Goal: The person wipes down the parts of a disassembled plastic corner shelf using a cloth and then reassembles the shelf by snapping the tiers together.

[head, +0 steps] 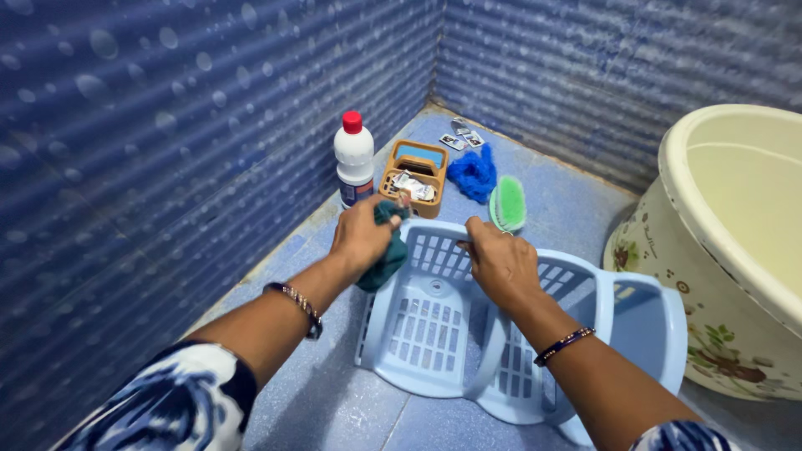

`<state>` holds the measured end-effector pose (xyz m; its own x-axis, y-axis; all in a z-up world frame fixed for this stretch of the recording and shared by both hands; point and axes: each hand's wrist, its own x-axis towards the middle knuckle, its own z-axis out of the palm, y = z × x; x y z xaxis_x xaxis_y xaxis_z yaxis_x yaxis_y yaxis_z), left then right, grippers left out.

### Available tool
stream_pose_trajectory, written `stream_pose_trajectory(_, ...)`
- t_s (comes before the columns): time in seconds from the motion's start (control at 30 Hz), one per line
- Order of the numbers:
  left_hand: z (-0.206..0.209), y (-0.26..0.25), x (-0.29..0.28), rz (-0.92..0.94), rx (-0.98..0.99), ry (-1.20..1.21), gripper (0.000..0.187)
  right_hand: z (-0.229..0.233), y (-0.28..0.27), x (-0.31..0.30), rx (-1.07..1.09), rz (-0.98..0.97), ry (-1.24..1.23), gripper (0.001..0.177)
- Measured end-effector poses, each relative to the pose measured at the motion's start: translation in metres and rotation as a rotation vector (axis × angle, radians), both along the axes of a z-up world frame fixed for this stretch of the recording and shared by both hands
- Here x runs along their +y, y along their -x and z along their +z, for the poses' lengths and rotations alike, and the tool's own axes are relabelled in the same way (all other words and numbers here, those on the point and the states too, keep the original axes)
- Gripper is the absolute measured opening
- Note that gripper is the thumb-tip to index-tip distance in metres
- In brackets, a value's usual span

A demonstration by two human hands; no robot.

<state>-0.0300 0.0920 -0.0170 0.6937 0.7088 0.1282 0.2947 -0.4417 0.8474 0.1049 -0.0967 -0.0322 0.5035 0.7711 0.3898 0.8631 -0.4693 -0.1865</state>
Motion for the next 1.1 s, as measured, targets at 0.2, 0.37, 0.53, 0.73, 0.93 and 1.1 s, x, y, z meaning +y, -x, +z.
stream_pose_trajectory(0.2, -0.027, 0.031, -0.032, 0.009, -0.08, -0.432, 0.037, -0.005, -0.003, 0.007, -0.011, -0.049, -0.068, 0.023)
stream_pose_trajectory(0.37, -0.009, -0.002, -0.011, 0.074, -0.049, -0.259, 0.03, -0.004, -0.002, 0.009, 0.042, -0.114, -0.061, 0.024)
stream_pose_trajectory(0.53, -0.007, 0.0, -0.016, 0.016, -0.046, -0.269, 0.02, -0.008, 0.0, 0.008, 0.014, -0.131, -0.08, 0.023)
stream_pose_trajectory(0.73, -0.027, 0.064, -0.025, -0.133, -0.021, -0.353, 0.021, -0.006, -0.001, 0.009, 0.02, -0.155, -0.046, 0.023)
stream_pose_trajectory(0.93, -0.017, 0.04, -0.01, -0.189, -0.123, -0.426, 0.027, 0.0, 0.002, 0.007, 0.063, -0.16, -0.046, 0.023)
stream_pose_trajectory(1.1, -0.001, -0.01, 0.003, -0.019, 0.067, -0.002, 0.038, -0.001, 0.002, 0.008, 0.066, -0.176, -0.042, 0.024)
